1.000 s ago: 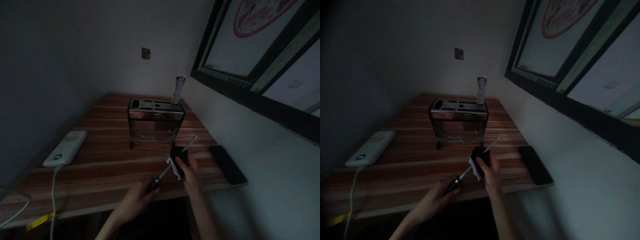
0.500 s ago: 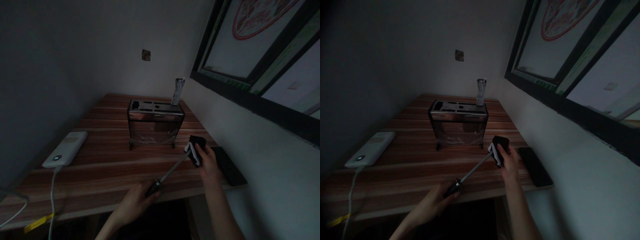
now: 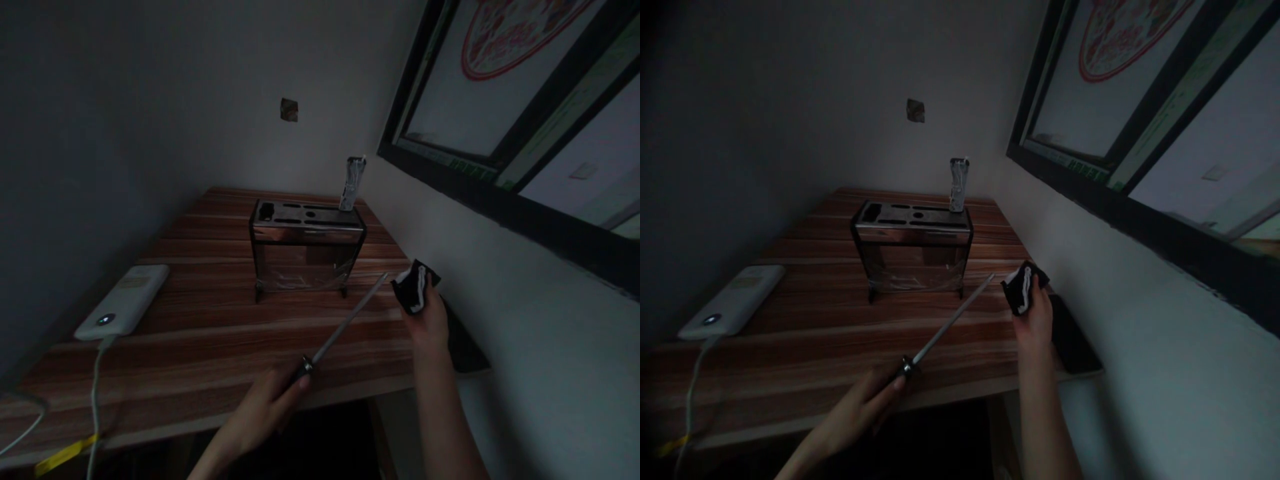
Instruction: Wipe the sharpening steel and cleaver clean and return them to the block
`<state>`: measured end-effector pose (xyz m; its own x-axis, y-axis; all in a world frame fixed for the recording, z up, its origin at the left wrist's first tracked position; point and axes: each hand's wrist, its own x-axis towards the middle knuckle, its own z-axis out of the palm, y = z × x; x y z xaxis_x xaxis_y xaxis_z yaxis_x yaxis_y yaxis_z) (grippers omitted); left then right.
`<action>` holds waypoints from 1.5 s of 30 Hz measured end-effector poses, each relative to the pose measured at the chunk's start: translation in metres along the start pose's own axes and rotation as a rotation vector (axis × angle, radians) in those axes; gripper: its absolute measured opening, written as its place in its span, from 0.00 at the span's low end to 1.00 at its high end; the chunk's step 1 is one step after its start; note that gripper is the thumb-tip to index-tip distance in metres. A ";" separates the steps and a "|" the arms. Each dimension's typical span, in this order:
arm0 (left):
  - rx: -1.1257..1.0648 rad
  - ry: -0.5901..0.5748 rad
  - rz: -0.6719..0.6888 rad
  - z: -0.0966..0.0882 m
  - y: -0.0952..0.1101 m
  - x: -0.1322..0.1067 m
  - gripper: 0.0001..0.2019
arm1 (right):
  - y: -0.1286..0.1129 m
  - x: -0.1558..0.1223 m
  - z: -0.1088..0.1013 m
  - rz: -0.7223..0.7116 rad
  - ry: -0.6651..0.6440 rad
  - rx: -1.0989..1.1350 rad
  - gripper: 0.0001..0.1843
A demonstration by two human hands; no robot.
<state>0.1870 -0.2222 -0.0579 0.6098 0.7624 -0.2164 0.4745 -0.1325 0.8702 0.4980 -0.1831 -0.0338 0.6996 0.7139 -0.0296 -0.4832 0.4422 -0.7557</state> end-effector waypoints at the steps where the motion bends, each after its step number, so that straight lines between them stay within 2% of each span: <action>1: -0.020 0.008 0.000 0.000 0.000 0.000 0.23 | 0.006 -0.003 -0.003 0.055 -0.004 0.018 0.13; 5: -0.055 0.038 -0.010 0.000 -0.001 -0.001 0.24 | 0.034 -0.028 -0.012 0.227 0.033 0.067 0.10; 8: -0.063 0.030 -0.009 0.001 -0.004 0.000 0.23 | 0.051 -0.053 -0.014 0.338 -0.013 0.090 0.09; 14: -0.044 0.064 0.050 0.000 -0.006 0.001 0.21 | 0.057 -0.090 -0.009 0.511 0.074 0.169 0.09; 19: -0.076 0.098 0.033 0.002 -0.006 0.001 0.21 | 0.055 -0.105 -0.009 0.468 0.047 0.125 0.11; 25: -0.086 0.223 0.063 0.007 -0.012 0.000 0.17 | 0.061 -0.121 -0.007 0.439 0.052 0.058 0.17; 32: -0.098 0.228 0.104 0.009 -0.009 0.002 0.14 | 0.065 -0.147 0.005 0.431 -0.006 -0.066 0.18; 35: -0.081 0.252 0.113 0.009 -0.005 0.002 0.13 | 0.068 -0.156 0.010 0.419 -0.072 -0.115 0.19; 38: -0.044 0.233 0.121 0.008 -0.002 0.003 0.12 | 0.070 -0.160 0.014 0.361 -0.122 -0.141 0.19; 42: -0.062 0.170 0.149 0.007 0.004 0.005 0.11 | 0.073 -0.162 0.017 0.264 -0.118 -0.208 0.17; 45: -0.082 0.155 0.157 0.007 0.006 0.006 0.11 | 0.076 -0.165 0.017 0.252 -0.104 -0.264 0.19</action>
<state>0.1975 -0.2230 -0.0571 0.5645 0.8253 -0.0110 0.3250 -0.2100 0.9221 0.3376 -0.2582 -0.0751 0.5125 0.8397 -0.1798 -0.4714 0.1001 -0.8762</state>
